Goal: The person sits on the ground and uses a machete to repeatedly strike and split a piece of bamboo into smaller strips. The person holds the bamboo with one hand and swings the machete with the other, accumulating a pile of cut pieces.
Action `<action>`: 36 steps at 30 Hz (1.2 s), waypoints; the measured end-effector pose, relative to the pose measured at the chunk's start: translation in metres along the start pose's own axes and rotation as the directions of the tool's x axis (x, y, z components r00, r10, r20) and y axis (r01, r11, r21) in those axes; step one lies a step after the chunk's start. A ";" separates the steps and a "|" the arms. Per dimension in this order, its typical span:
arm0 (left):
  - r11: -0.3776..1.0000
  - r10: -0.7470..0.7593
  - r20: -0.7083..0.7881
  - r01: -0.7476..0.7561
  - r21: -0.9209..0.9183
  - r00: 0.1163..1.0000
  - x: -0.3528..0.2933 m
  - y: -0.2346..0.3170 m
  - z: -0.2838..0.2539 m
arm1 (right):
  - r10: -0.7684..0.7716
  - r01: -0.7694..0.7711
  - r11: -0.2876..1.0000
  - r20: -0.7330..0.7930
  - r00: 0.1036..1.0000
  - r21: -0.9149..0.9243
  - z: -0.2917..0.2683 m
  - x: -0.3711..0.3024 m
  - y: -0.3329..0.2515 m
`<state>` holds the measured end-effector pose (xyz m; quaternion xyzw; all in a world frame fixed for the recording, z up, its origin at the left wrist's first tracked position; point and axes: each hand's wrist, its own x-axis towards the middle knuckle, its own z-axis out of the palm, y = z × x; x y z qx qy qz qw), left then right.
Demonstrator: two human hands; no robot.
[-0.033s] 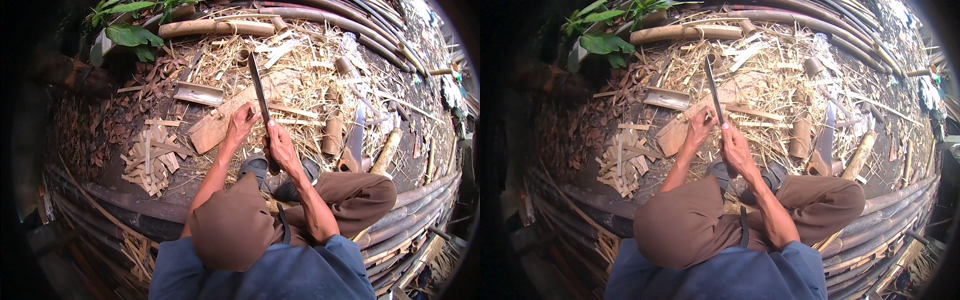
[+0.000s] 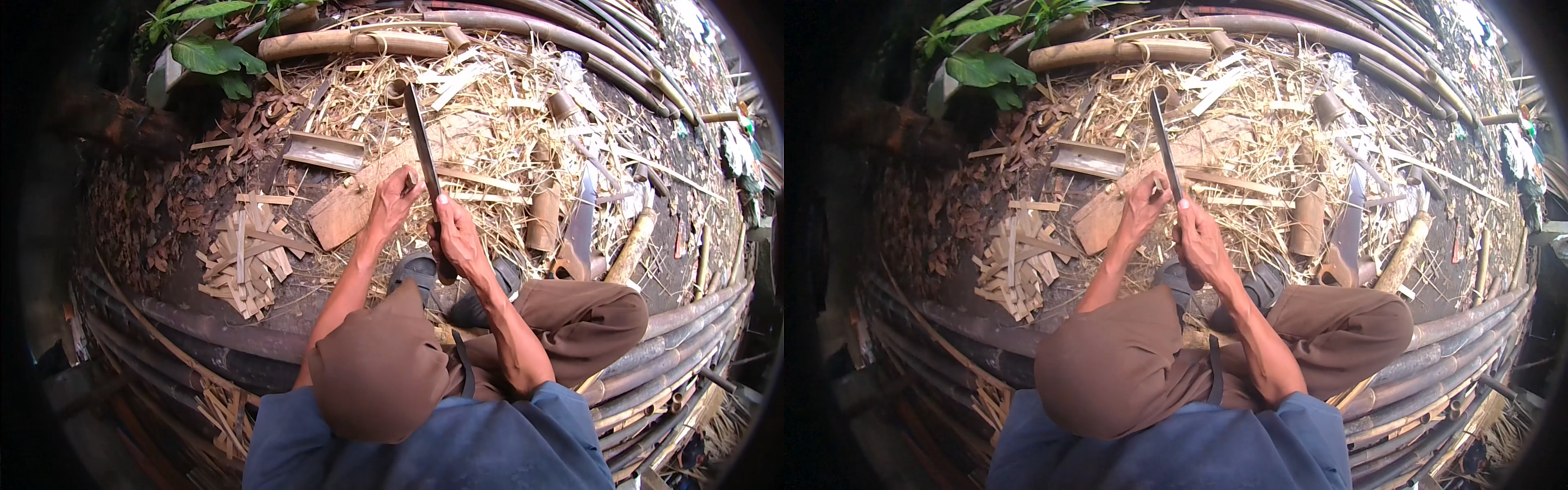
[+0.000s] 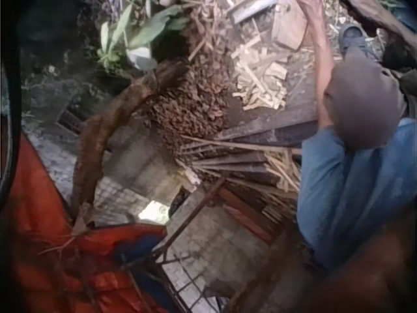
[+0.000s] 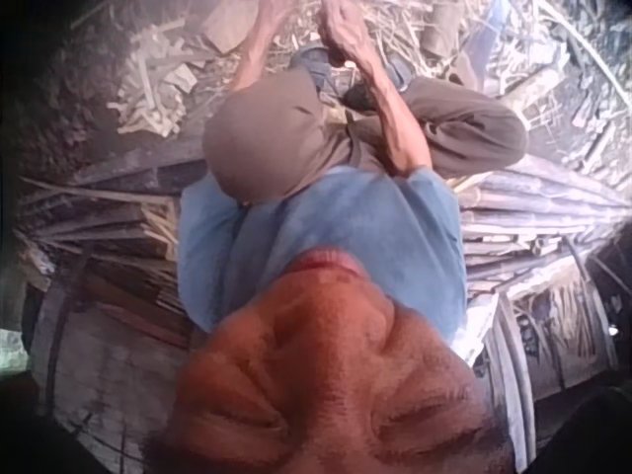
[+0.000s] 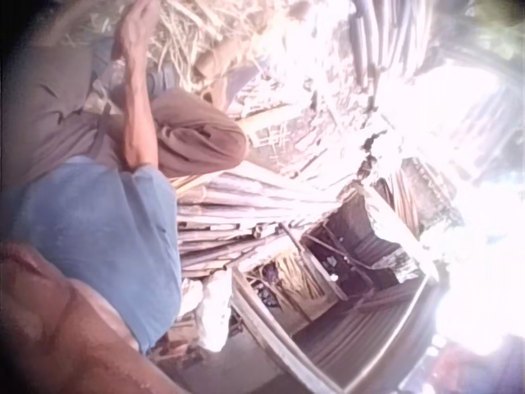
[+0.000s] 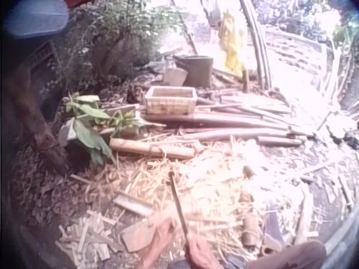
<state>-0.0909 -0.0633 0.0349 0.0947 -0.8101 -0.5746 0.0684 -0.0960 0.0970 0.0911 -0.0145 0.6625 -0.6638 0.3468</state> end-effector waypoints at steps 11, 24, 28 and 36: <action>0.971 0.199 0.007 -0.197 -0.137 0.980 0.007 0.002 0.000 | 0.002 -0.002 1.000 0.017 1.000 0.026 0.004 0.007 -0.005; 0.972 0.186 0.014 -0.182 -0.146 0.982 0.007 -0.001 0.001 | -0.017 0.017 1.000 0.009 1.000 0.016 0.003 0.007 -0.003; 0.981 0.152 0.032 -0.146 -0.125 0.988 0.007 0.002 -0.001 | -0.024 0.024 1.000 0.015 1.000 0.004 0.002 0.009 -0.001; 0.972 0.163 0.023 -0.157 -0.178 0.986 0.008 -0.010 0.003 | -0.019 0.019 1.000 0.023 1.000 0.000 0.006 0.005 -0.006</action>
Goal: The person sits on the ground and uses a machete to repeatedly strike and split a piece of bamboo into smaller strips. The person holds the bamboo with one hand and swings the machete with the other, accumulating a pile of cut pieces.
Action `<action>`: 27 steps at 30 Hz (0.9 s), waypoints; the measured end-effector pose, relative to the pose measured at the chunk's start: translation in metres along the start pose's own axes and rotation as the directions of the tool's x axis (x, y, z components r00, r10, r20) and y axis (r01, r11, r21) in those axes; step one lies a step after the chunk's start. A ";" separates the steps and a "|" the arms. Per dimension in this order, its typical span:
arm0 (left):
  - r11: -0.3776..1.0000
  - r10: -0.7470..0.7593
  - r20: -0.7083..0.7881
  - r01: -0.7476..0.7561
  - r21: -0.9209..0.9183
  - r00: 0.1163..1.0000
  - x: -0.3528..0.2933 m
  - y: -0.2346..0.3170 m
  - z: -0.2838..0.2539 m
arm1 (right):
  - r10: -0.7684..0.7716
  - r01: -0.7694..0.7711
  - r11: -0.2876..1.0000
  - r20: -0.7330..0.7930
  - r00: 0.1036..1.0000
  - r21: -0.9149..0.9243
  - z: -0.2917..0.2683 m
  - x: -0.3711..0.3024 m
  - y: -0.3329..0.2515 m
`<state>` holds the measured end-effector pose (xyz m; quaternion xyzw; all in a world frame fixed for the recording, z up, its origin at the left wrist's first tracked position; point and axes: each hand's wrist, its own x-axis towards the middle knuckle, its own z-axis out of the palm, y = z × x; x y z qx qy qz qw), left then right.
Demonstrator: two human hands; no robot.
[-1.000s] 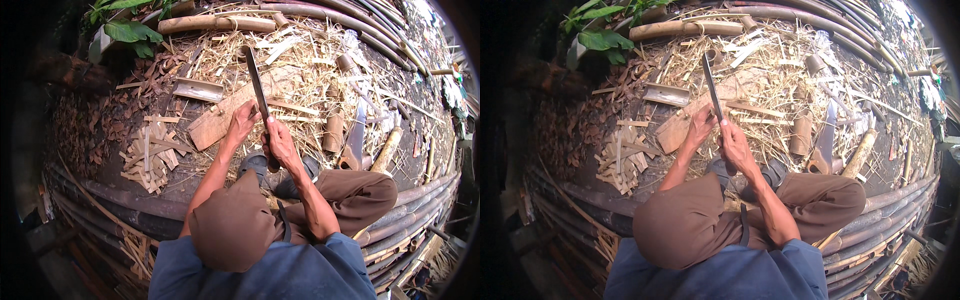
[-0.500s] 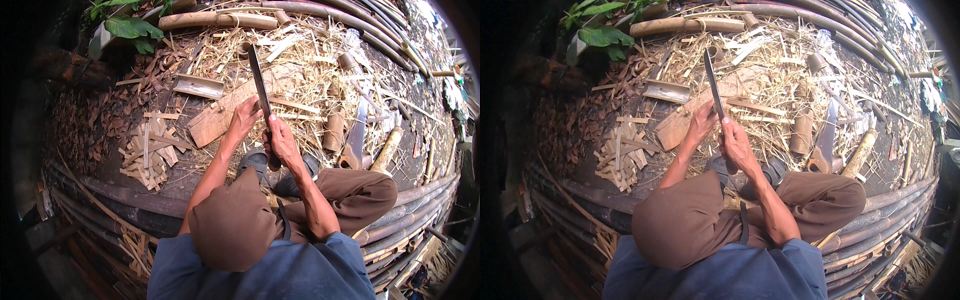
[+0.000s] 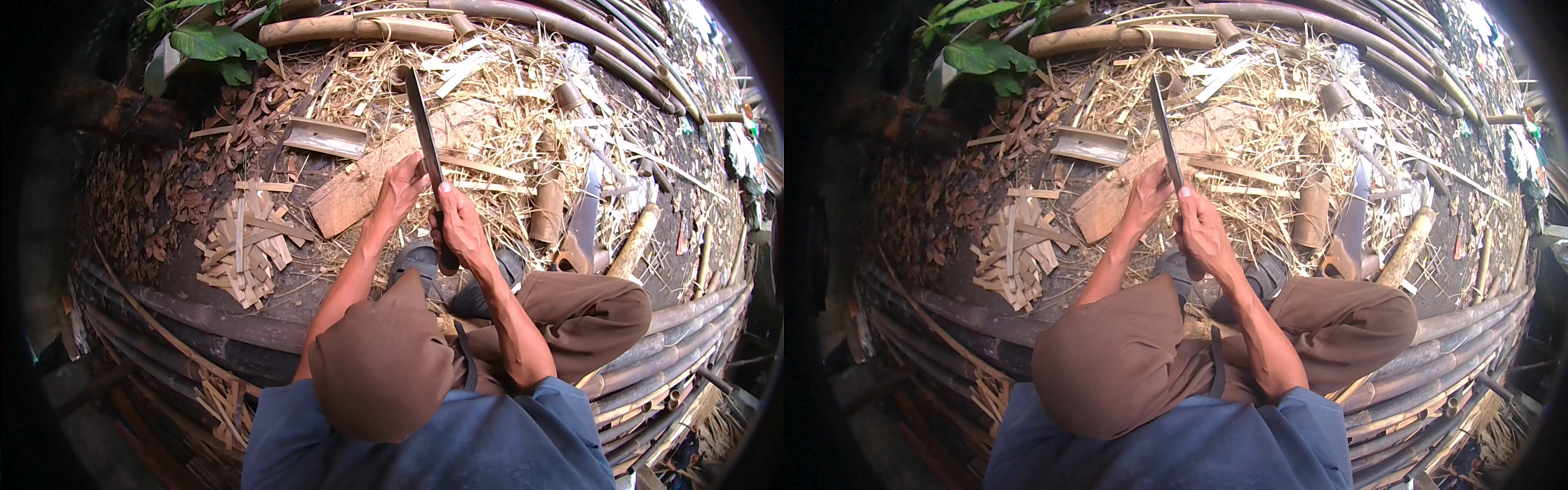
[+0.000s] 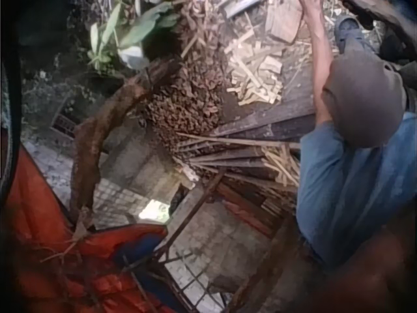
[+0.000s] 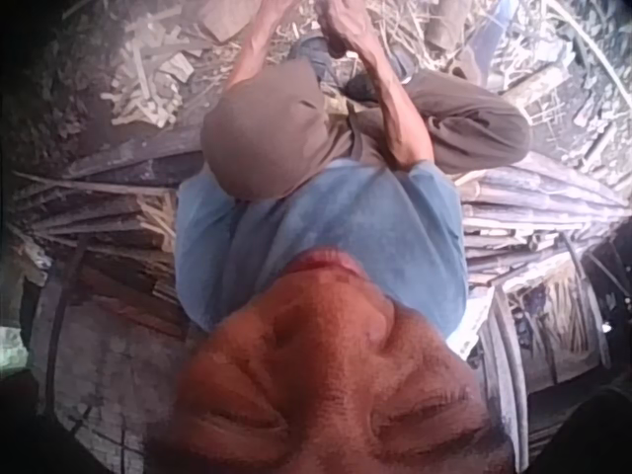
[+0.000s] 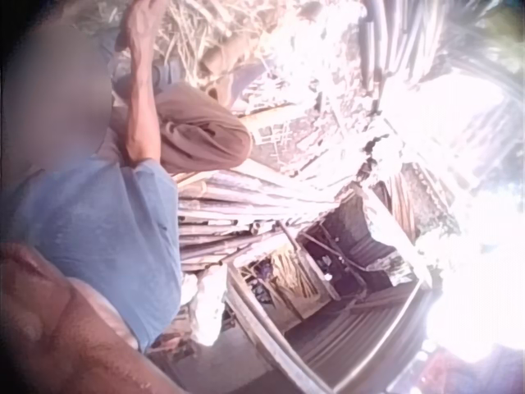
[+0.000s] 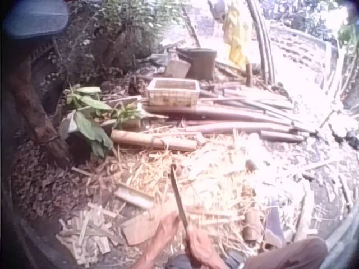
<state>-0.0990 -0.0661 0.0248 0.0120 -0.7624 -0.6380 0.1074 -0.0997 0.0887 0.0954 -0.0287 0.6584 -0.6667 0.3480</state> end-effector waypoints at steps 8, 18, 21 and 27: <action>1.000 0.002 -0.005 -0.002 -0.019 1.000 0.000 -0.002 -0.001 | -0.125 0.114 0.977 -0.050 0.991 -0.182 0.005 -0.001 -0.003; 0.998 0.015 -0.069 -0.011 0.061 0.997 0.004 0.013 -0.005 | -0.240 0.200 0.906 -0.064 0.969 -0.374 0.011 0.003 -0.014; 0.999 0.049 -0.106 -0.047 0.019 0.993 0.006 0.000 -0.002 | -0.227 0.177 0.901 -0.081 0.971 -0.396 0.011 0.012 -0.007; 0.970 0.113 -0.074 -0.094 0.224 0.991 0.011 0.015 -0.006 | -0.227 0.185 0.888 -0.051 0.972 -0.421 0.009 0.010 -0.014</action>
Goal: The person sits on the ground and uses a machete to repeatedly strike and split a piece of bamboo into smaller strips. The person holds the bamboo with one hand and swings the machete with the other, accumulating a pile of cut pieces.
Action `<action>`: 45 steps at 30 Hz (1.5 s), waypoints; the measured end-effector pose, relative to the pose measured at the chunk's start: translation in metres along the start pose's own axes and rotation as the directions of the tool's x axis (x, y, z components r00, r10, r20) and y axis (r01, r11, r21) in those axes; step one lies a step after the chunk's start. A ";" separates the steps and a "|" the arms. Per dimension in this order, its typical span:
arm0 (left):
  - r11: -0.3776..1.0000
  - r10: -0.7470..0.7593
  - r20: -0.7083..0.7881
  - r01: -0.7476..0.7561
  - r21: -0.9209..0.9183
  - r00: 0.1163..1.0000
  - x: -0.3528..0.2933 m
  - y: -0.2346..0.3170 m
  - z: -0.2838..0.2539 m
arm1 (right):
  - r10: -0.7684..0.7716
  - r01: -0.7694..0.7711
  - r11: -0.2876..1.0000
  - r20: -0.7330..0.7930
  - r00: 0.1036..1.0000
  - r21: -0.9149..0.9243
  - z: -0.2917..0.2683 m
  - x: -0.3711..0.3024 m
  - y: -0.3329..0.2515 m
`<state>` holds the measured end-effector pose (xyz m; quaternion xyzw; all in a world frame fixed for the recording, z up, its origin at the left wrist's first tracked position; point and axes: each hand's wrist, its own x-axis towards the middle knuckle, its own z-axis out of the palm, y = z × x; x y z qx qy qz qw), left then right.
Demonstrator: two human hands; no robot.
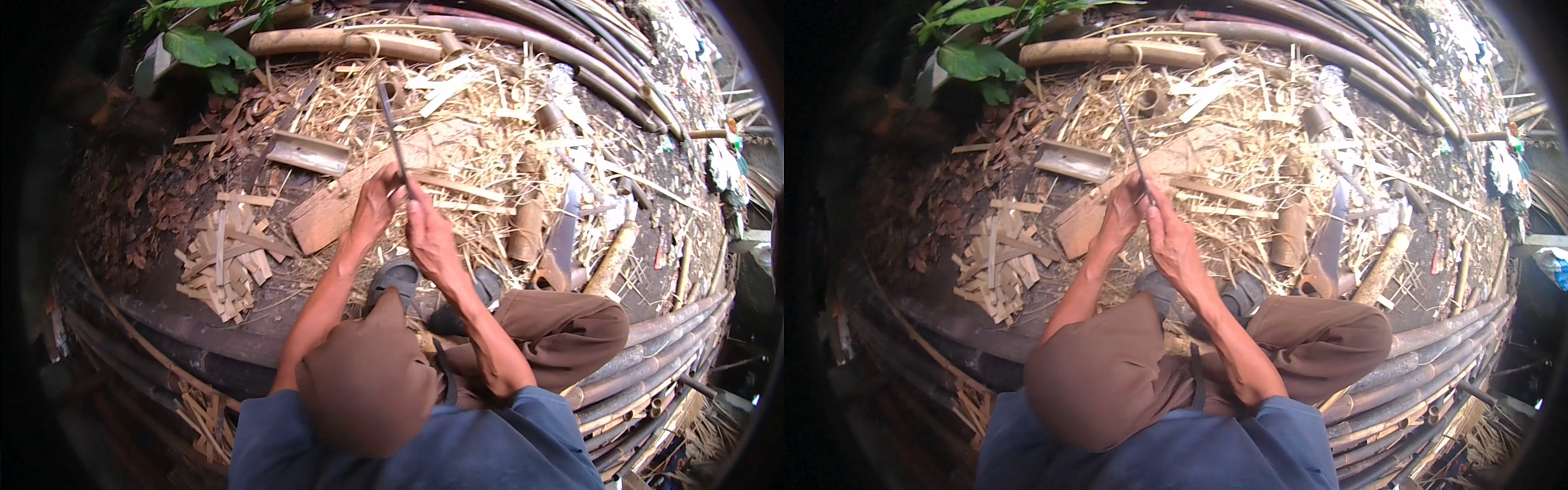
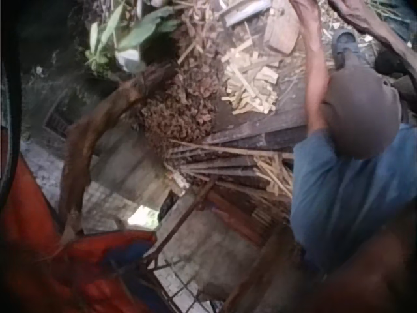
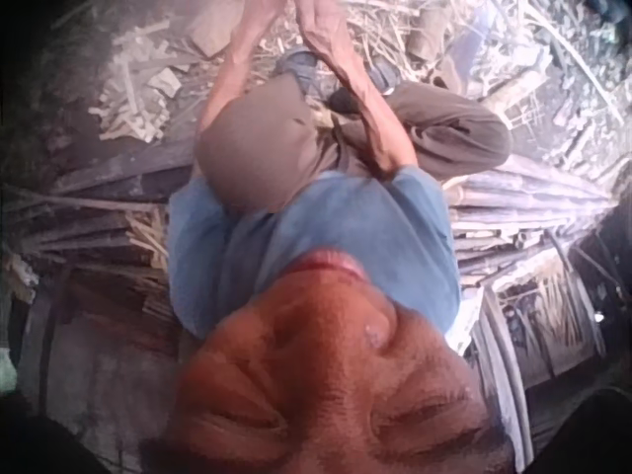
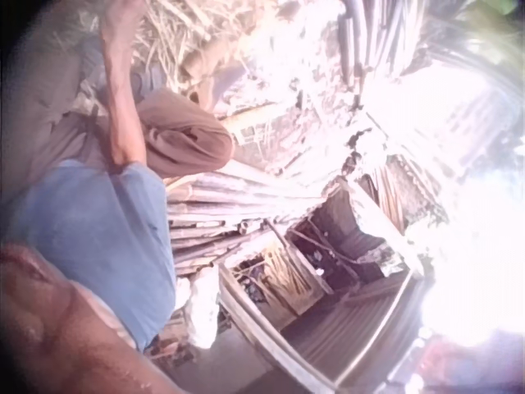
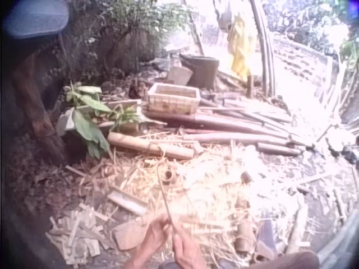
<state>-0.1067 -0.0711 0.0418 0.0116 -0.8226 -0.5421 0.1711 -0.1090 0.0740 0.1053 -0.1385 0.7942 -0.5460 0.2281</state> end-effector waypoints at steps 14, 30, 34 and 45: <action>0.896 -0.404 0.004 0.395 0.202 0.915 -0.052 -0.018 -0.013 | -0.026 0.026 1.000 -0.067 0.997 0.000 -0.011 0.007 0.003; 0.866 -0.489 -0.195 0.501 0.009 0.850 -0.075 0.022 -0.036 | -0.002 0.011 0.980 0.047 0.999 -0.198 0.006 0.031 0.075; 0.965 -0.081 -0.191 0.124 0.229 0.978 -0.017 0.042 -0.023 | 0.055 -0.053 0.997 0.056 0.997 -0.051 0.003 0.036 0.056; 0.918 0.237 0.209 -0.289 0.272 0.949 0.055 0.026 0.006 | 0.154 -0.198 0.930 0.163 0.975 0.310 0.002 0.029 0.114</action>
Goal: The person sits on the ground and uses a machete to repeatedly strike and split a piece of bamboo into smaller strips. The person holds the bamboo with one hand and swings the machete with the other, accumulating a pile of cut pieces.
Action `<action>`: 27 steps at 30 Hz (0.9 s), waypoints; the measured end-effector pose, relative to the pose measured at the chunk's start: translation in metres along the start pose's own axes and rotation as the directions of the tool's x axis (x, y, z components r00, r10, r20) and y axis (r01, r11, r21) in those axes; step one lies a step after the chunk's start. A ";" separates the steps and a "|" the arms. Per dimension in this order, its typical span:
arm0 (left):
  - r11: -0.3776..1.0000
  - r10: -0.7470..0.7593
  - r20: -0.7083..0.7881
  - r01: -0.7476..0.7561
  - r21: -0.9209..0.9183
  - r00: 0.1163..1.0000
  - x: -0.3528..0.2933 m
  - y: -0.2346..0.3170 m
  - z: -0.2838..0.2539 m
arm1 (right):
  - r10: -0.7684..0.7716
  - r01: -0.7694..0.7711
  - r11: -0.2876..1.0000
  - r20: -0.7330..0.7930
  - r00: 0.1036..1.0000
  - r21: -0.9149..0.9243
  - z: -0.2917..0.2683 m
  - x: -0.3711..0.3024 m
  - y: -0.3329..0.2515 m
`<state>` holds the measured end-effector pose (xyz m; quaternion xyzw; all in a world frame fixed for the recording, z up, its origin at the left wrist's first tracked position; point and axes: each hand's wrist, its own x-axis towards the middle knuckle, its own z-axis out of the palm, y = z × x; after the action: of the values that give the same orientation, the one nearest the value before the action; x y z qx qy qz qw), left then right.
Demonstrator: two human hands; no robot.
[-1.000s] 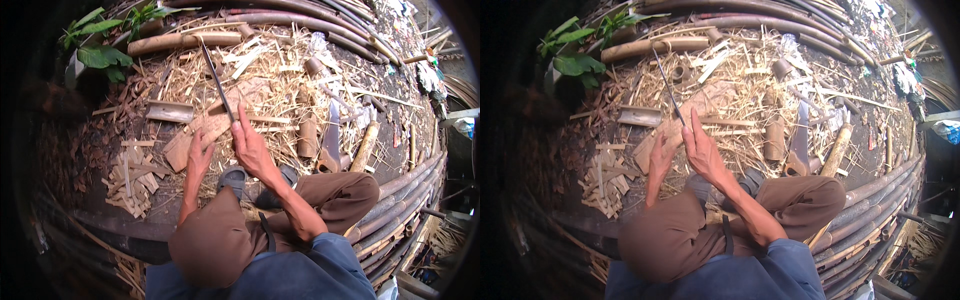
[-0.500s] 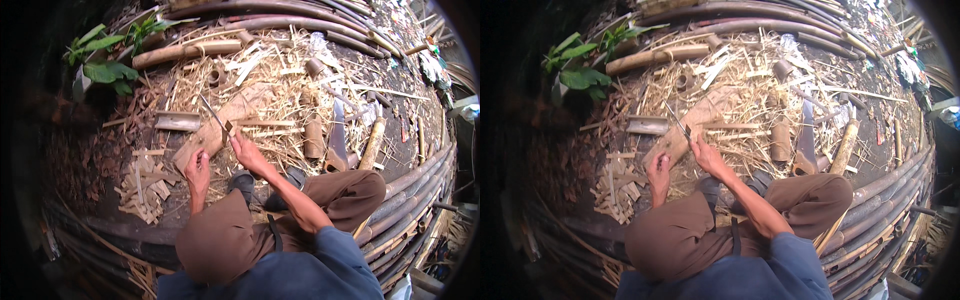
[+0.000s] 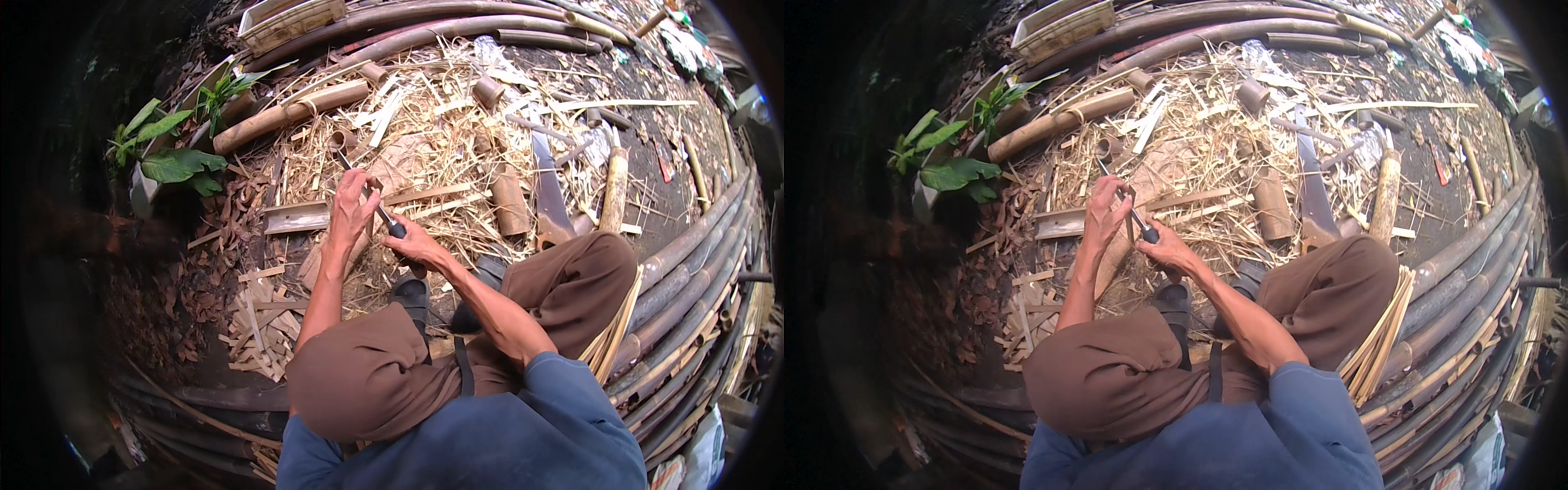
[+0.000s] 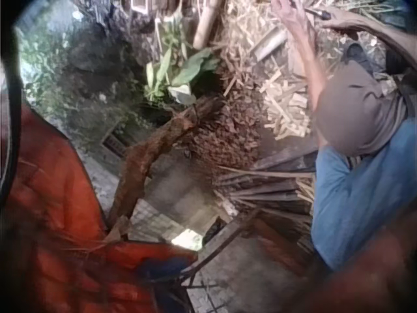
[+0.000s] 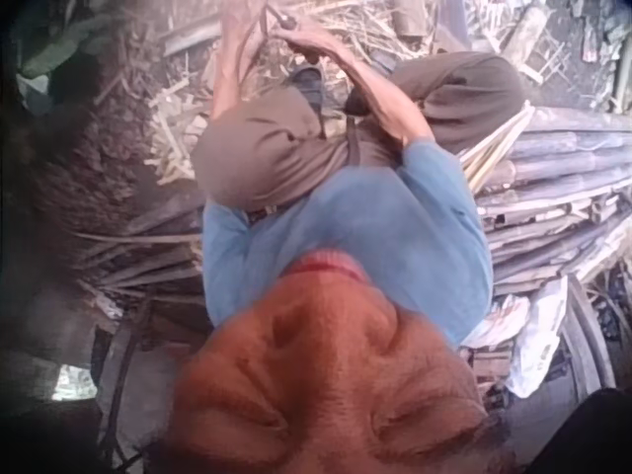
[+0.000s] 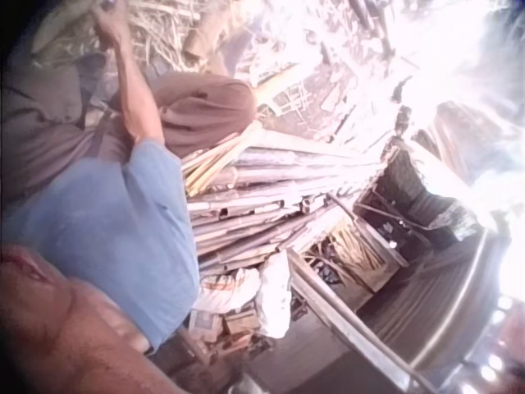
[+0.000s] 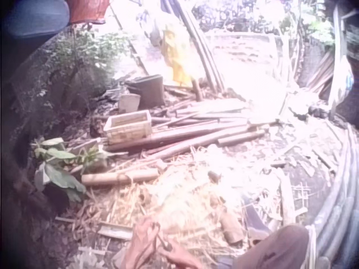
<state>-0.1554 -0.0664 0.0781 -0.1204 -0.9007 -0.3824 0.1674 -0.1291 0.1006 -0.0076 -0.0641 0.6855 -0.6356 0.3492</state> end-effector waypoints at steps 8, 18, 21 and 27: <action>0.998 -0.059 0.271 0.052 0.034 0.961 0.025 0.002 0.004 | -0.046 0.036 0.978 -0.043 0.998 -0.208 -0.035 -0.001 -0.015; 0.982 0.063 0.403 -0.130 0.140 0.913 0.060 -0.006 0.025 | 0.023 -0.029 0.983 -0.034 0.999 -0.181 -0.053 0.022 0.011; 0.988 -0.001 0.418 -0.065 0.143 0.909 0.060 0.000 0.027 | 0.030 -0.041 0.975 -0.054 0.998 -0.218 -0.056 0.019 0.009; 0.991 0.005 0.303 -0.044 0.125 0.953 0.054 0.000 0.039 | 0.024 -0.029 0.944 -0.020 1.000 -0.329 -0.065 0.019 0.005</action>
<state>-0.2134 -0.0334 0.0744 -0.1774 -0.9371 -0.2979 0.0402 -0.1779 0.1451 -0.0230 -0.1072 0.7856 -0.5079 0.3366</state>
